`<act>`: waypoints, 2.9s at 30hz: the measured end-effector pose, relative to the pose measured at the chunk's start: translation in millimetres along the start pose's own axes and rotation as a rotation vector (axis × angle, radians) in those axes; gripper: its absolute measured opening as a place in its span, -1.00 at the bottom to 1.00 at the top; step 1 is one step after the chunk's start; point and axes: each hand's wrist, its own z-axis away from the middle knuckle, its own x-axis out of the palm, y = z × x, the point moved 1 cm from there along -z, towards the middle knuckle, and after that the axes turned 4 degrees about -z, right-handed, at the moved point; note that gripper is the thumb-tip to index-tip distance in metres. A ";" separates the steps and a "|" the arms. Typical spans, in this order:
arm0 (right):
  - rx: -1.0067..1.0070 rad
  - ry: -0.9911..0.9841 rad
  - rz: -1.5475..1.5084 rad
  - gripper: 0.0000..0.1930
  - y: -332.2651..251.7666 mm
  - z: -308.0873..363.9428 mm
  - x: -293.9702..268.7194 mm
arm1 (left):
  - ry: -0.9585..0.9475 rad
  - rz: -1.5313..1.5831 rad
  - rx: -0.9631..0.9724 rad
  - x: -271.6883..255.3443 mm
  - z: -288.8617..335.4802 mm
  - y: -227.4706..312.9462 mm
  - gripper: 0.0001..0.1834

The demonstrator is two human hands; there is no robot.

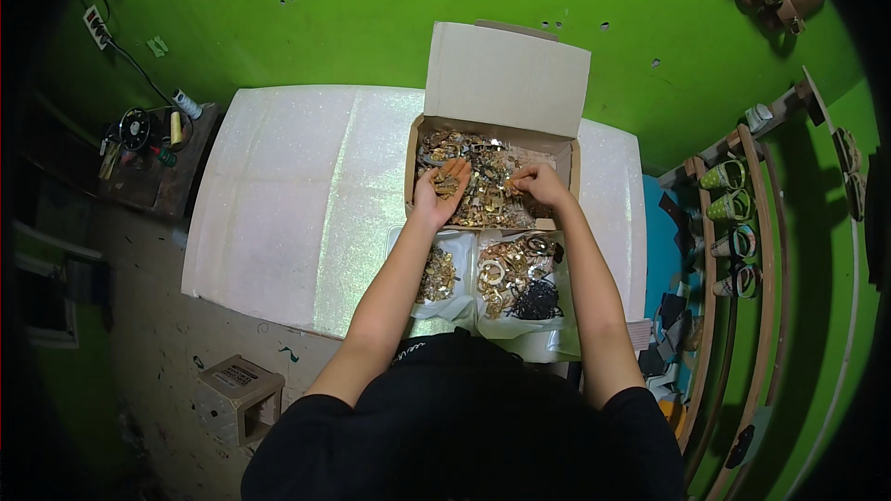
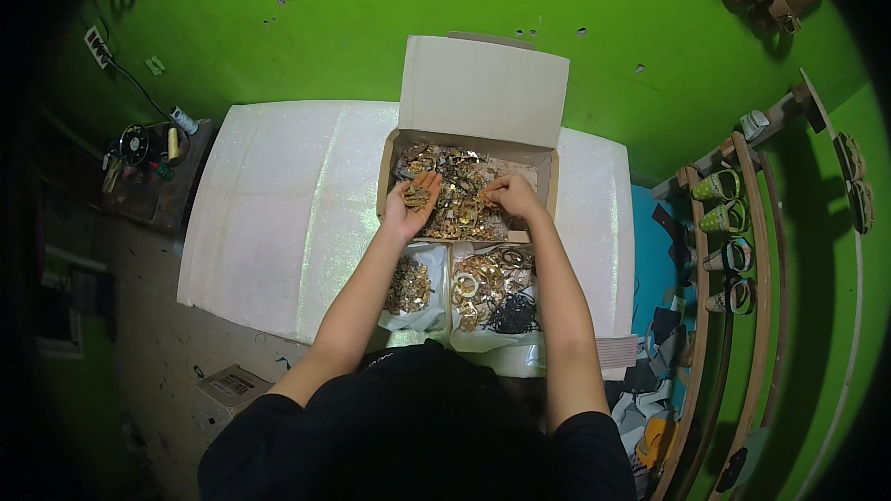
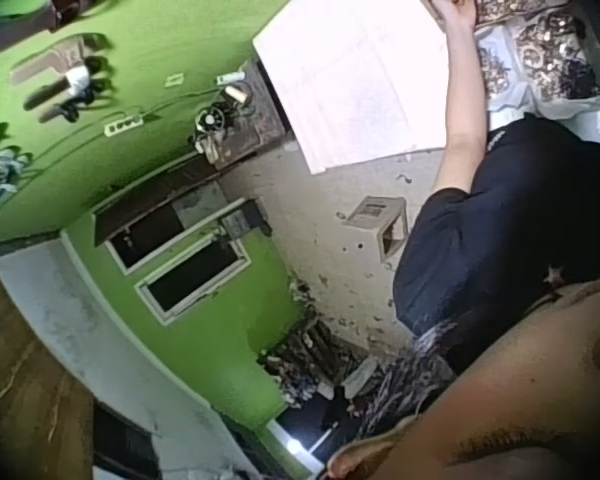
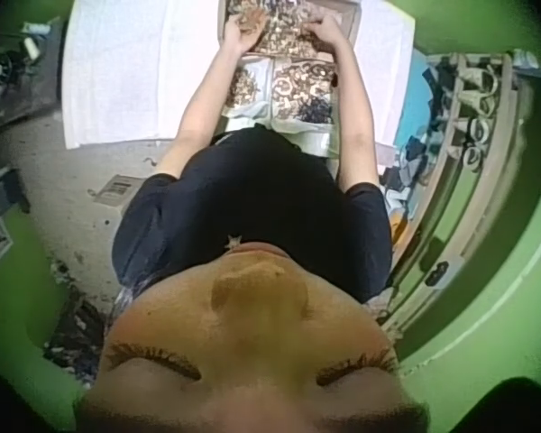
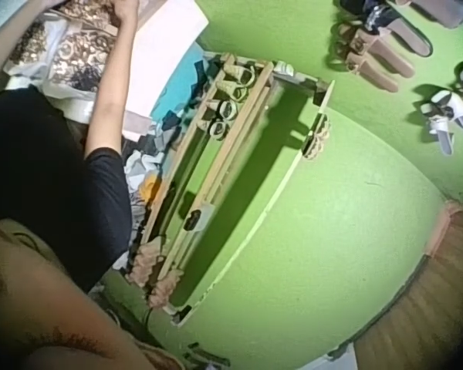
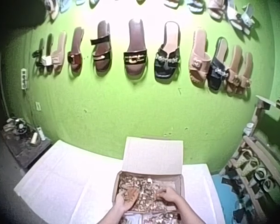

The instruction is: Sorting various small metal and plastic shoe ornaments and buckles from a large box into smaller containers.

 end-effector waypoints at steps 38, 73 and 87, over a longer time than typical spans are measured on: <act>0.043 0.119 -0.547 -0.83 -16.9 22.8 12.1 | -0.016 -0.192 -0.264 9.6 -5.6 -37.8 -0.60; -0.027 0.410 -0.131 -0.73 7.7 15.2 -15.7 | -0.019 -0.007 -0.189 11.4 -0.8 -31.3 -0.62; -0.169 0.548 -0.021 -0.75 -43.8 -8.3 -4.1 | -0.009 -0.005 -0.150 12.8 13.3 -26.0 -0.64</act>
